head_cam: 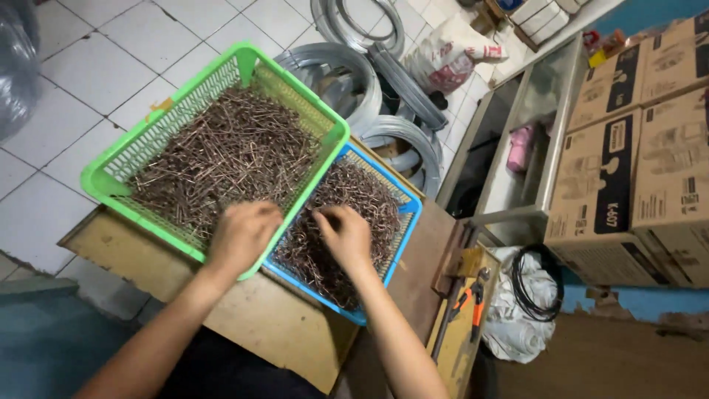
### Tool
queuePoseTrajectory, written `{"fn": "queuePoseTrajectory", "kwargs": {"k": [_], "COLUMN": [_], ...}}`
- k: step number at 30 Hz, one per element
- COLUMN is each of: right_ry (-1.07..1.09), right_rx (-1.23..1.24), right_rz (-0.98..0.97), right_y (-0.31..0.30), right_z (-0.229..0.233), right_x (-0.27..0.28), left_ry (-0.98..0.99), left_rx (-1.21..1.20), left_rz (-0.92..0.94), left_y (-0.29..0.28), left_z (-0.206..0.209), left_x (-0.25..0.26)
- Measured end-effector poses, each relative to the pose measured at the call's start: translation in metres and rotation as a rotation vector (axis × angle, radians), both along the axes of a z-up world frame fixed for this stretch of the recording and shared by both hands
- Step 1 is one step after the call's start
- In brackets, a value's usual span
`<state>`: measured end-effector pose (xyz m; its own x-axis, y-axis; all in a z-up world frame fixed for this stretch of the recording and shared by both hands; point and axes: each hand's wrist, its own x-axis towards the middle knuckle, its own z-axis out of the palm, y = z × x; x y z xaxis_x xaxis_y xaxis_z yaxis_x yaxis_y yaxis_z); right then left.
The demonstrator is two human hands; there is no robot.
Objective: Bending pre-cut metal wires into hooks using a manual bending jig and sorting them into baskets.
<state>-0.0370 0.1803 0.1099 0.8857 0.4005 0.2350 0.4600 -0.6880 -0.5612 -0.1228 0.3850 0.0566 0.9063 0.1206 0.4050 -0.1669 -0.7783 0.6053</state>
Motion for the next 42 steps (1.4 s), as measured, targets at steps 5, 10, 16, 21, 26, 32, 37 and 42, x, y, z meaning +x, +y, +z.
{"fn": "queuePoseTrajectory", "kwargs": {"k": [5, 10, 16, 21, 26, 32, 37, 42], "right_ry": [-0.011, -0.013, 0.236, 0.465, 0.676, 0.767, 0.131, -0.446], "right_rx": [-0.089, -0.221, -0.293, -0.231, 0.106, 0.596, 0.609, 0.146], "right_rz": [0.042, 0.025, 0.008, -0.063, -0.033, -0.113, -0.004, 0.241], "right_y": [0.09, 0.128, 0.136, 0.124, 0.092, 0.084, 0.083, 0.059], "right_z": [-0.022, -0.042, -0.051, -0.041, -0.014, 0.032, 0.009, 0.005], "right_x": [0.036, 0.06, 0.076, 0.079, 0.082, 0.037, 0.012, -0.016], "left_ry": [0.305, 0.484, 0.514, 0.529, 0.507, 0.373, 0.35, 0.407], "left_rx": [0.085, 0.003, -0.038, -0.035, -0.084, -0.442, -1.2, -1.534], "left_rz": [0.176, 0.211, 0.198, 0.198, 0.211, 0.271, 0.103, 0.024], "left_y": [0.051, 0.06, 0.06, 0.061, 0.061, 0.044, 0.013, 0.002], "left_z": [0.032, 0.022, 0.033, 0.034, 0.038, 0.076, 0.086, 0.04], "left_x": [0.011, 0.012, 0.012, 0.012, 0.011, 0.006, 0.008, 0.025]}}
